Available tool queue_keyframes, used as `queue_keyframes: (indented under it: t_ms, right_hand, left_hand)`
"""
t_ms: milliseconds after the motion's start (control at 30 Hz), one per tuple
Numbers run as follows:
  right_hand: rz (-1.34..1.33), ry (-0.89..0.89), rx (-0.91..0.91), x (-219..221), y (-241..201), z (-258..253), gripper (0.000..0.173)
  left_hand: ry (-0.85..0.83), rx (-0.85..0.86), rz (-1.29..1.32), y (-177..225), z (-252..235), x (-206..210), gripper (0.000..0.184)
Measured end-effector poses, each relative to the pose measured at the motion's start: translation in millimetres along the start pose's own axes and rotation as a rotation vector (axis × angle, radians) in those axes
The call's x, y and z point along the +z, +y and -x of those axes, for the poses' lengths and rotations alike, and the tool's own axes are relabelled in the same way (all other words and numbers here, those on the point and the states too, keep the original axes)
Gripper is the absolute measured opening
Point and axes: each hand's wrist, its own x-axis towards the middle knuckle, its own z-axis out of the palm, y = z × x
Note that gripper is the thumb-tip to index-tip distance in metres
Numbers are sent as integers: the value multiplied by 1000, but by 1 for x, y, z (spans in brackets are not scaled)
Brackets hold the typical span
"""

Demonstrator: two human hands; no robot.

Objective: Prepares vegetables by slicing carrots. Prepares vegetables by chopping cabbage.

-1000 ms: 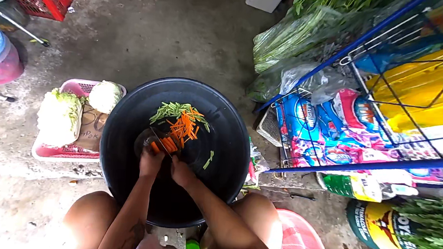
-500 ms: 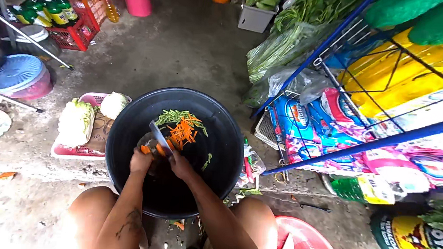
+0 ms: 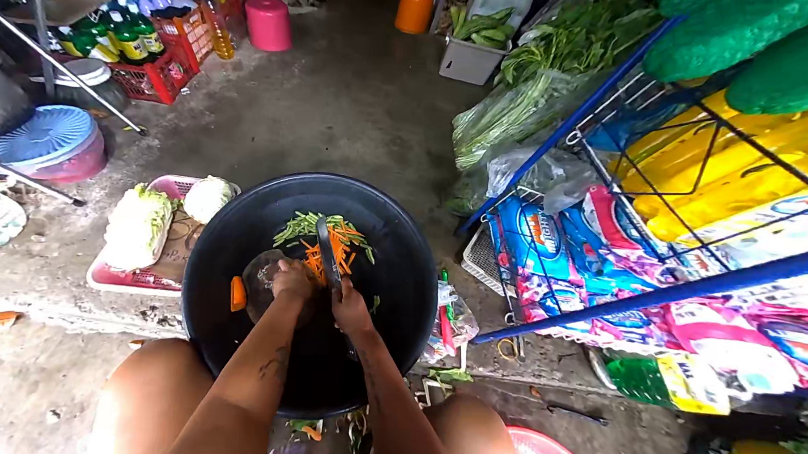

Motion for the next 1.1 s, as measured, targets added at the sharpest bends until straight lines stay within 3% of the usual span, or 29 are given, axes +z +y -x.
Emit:
queue_keyframes:
  t_ms: [200,367,433,567,700,1000,1100]
  right_hand:
    - [61,-76,47,6,8,-6,44]
    - [183,-131,39,7,-4,1,42]
    - [241,-168,25,11,-7,1,44]
    - [311,-206,43,21,-11,1,45]
    - [347,-201,50,25,-12,1,44]
    - [458,-180,29,25,-17,6,41]
    - [494,-176,22,24,-19,9,42]
  left_hand:
    - [8,3,33,-21,1,-11,75]
    - [87,-40,949,-78,-22,-6,66]
    - [100,-61,1091,-80,-28,-2,69]
    - [122,14,863,-67,-32,4,70]
    - [130,-41,548,-61,-29,1,67]
    - [14,52,805,-82,-36,9,47]
    - [40,75,773,-83,-31,5,54]
